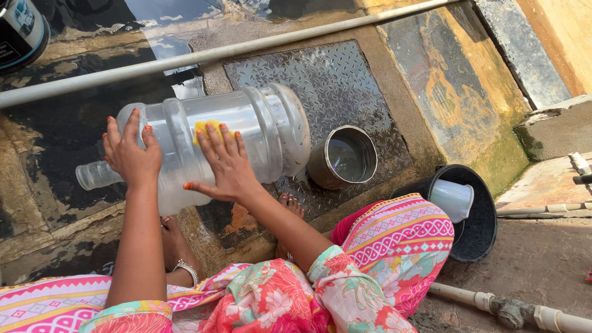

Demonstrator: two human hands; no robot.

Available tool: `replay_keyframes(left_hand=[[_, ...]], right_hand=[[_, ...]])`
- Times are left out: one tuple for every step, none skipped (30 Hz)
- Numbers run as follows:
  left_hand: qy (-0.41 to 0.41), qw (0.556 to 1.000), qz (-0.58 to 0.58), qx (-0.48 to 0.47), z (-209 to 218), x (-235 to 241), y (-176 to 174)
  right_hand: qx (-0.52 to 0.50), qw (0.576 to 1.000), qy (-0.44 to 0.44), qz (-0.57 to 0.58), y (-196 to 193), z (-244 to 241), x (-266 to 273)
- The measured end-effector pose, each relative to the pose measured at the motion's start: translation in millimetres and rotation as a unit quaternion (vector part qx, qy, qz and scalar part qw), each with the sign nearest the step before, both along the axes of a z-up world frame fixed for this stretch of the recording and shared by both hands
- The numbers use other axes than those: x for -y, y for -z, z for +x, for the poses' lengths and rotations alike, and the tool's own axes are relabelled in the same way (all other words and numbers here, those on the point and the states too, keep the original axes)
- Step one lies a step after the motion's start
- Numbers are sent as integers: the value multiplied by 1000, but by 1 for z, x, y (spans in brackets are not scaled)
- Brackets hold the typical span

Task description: The person washes a large water bottle by scrubbing the exterior with a sponge and then rinsing the interior with water from a small container.

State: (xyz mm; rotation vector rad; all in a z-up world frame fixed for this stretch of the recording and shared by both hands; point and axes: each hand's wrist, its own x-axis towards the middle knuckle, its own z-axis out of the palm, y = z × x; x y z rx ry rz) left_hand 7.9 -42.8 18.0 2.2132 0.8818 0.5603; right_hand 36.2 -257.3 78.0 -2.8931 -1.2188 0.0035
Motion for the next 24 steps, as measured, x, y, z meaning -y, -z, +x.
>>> replay_keyframes(left_hand=[[-4,1000,-6,-13,0,2,-2],[-2,1000,-10,-6,0,3,-4],[0,1000,-13,2,1,3,-6],[3,1000,-17,9,1,2,-8],[1,1000,-21,8,3,2,-10],[-1,1000,-25,8,4,1,-11],[-3,1000,-30,7,5,1,-12],[-8,1000,-30,5,6,2,-13],[-12,999,-30,5,8,3,-14],[-17,999,-29,4,9,4,-14],[-19,999,-27,1,9,4,-14],[-22,999,-26,-2,10,5,-14],[-26,999,-24,-6,11,6,-14],[-28,999,-21,-6,14,6,-14],[-32,999,-18,-7,14,7,-13],[-36,999,-15,-9,16,7,-12],[-36,999,-14,-6,15,8,-10],[-36,999,-13,-3,15,8,-9],[-35,999,-10,0,15,8,-8],[-36,999,-11,4,14,9,-6],[-36,999,-11,9,15,8,-6],[-37,999,-11,14,15,7,-6],[-36,999,-13,21,17,6,-6],[-36,999,-15,27,19,5,-6]], right_hand=[[0,999,-20,-49,-1,-6,-4],[8,999,-30,-35,-1,-6,-4],[16,999,-40,-23,-2,-1,-1],[25,998,-49,-10,-2,9,3],[37,999,-18,-22,-1,23,10],[50,998,14,-33,-2,40,18],[44,998,54,-7,-3,60,29],[38,995,93,20,-4,75,39],[34,992,123,20,-4,83,49],[30,988,152,19,-4,90,58],[26,983,180,19,-4,93,64],[34,982,183,34,-4,94,69],[40,981,185,49,-4,91,71],[47,979,186,63,-4,86,70],[46,980,186,56,-4,79,65],[46,980,186,49,-3,71,57],[43,981,186,41,-1,60,48],[53,988,138,53,1,46,39],[63,992,90,67,2,32,27],[73,993,43,81,3,16,17],[43,994,7,105,5,0,6],[13,991,-28,129,6,-17,-5],[-14,986,-64,152,6,-22,-13],[-16,985,-70,156,5,-17,-20]])
